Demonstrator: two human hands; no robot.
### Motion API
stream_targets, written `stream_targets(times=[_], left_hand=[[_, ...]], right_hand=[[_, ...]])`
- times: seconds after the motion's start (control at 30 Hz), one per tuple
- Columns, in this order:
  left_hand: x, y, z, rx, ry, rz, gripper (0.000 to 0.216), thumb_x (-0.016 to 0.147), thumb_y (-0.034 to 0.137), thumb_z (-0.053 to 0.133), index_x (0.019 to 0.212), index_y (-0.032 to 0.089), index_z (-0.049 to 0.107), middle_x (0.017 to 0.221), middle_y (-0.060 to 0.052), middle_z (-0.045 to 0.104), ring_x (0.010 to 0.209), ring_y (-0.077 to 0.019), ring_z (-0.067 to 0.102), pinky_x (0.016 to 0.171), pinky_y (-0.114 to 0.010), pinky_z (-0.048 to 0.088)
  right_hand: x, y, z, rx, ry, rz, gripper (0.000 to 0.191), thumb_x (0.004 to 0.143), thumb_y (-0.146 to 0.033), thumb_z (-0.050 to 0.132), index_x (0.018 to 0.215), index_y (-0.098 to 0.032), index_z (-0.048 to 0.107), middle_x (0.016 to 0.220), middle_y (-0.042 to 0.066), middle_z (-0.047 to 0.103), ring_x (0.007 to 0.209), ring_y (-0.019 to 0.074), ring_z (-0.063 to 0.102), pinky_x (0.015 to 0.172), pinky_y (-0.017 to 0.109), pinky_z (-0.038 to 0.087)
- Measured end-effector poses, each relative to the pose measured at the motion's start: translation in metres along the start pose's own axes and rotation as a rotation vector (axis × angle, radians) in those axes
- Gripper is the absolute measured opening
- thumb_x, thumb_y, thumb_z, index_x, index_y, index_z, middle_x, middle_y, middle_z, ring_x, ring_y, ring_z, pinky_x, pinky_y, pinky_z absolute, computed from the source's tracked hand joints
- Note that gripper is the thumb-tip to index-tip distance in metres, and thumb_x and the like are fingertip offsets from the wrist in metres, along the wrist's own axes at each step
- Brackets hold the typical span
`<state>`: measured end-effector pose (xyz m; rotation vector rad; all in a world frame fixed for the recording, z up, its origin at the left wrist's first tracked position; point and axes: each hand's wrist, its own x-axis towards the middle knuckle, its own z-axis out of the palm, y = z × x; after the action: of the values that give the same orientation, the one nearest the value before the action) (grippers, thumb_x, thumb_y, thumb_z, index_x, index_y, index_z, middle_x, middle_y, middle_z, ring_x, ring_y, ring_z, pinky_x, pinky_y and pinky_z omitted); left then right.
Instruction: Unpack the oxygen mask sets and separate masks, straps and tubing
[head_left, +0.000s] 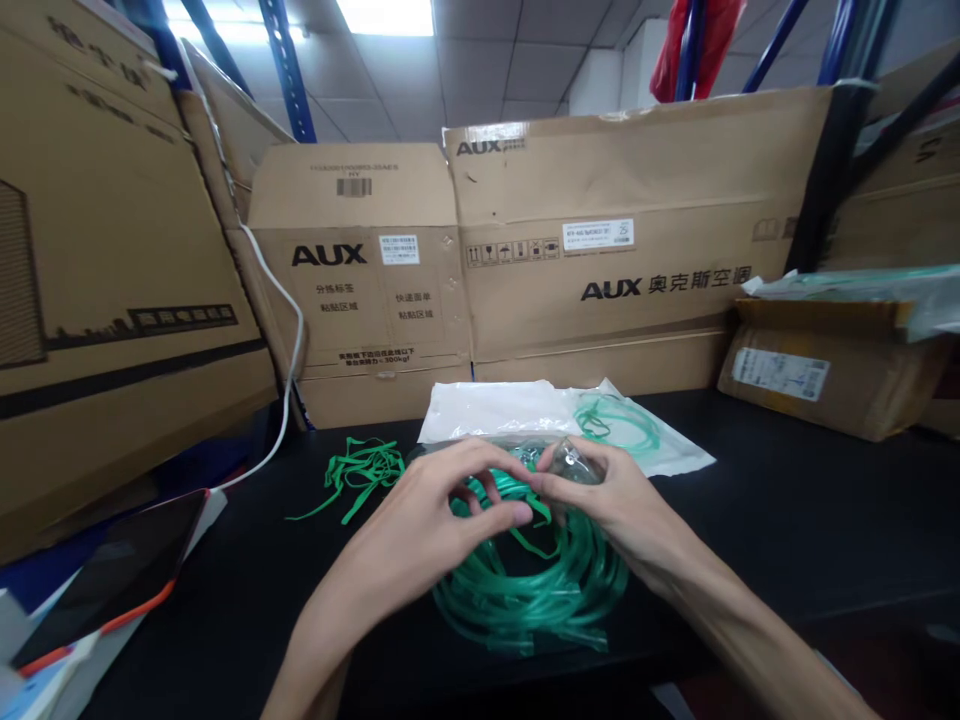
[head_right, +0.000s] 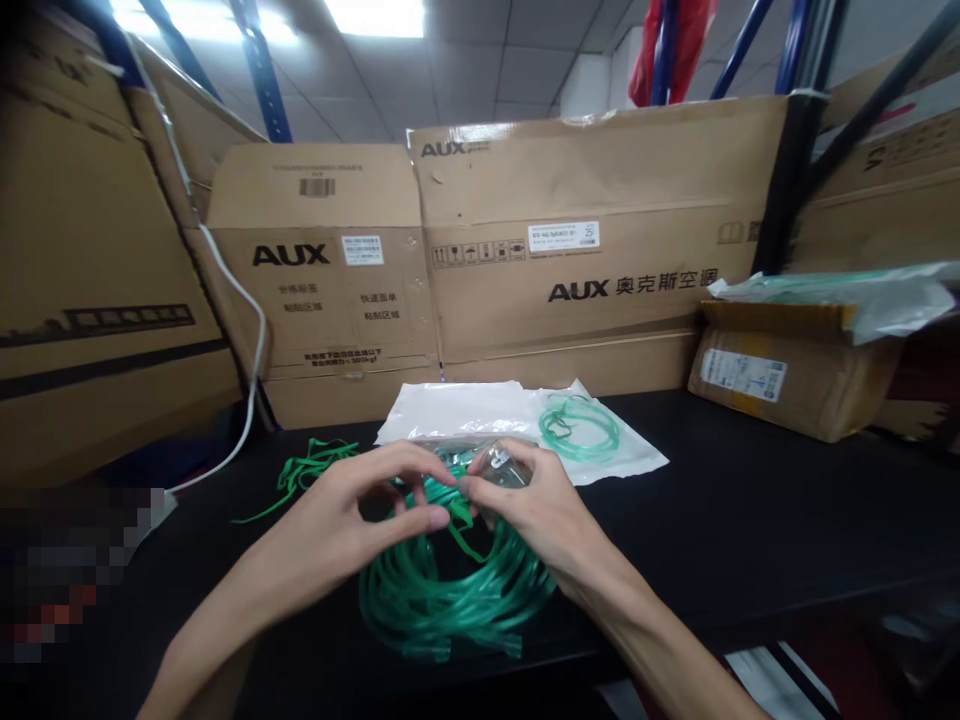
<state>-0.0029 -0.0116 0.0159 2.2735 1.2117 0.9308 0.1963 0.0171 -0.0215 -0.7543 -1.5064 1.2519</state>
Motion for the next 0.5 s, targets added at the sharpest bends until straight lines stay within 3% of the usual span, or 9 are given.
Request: stream_targets(times=[0.07,0.27,0.5], left_hand=[[-0.001,0.003,0.003,0.021,-0.034,0.087,0.021,0.088,0.029,0.074,0.108,0.035,0.072,0.110,0.006,0.068,0.089,-0.0134,0.063,0.077,-0.023,0.048],[0.002,0.002,0.011,0.127,0.048,0.205,0.012,0.093,0.019,0.068,0.095,0.030,0.073,0.105,0.006,0.067,0.094,-0.0120,0.063,0.084,-0.022,0.045],[0.006,-0.005,0.014,0.132,0.112,0.172,0.008,0.093,0.019,0.068,0.093,0.027,0.071,0.095,0.007,0.071,0.090,-0.0114,0.065,0.082,-0.022,0.045]], right_hand=[[0.000,0.001,0.000,0.054,-0.014,0.022,0.018,0.082,-0.033,0.077,0.082,-0.018,0.066,0.078,-0.003,0.060,0.063,0.0105,0.055,0.061,0.025,0.044],[0.000,0.002,0.002,0.120,-0.021,0.064,0.017,0.081,-0.029,0.078,0.081,-0.018,0.066,0.080,-0.003,0.059,0.065,0.0106,0.054,0.061,0.026,0.044],[0.000,0.002,0.002,0.155,-0.063,0.068,0.017,0.085,-0.032,0.074,0.088,-0.017,0.067,0.092,0.000,0.059,0.070,0.0128,0.059,0.065,0.029,0.050]])
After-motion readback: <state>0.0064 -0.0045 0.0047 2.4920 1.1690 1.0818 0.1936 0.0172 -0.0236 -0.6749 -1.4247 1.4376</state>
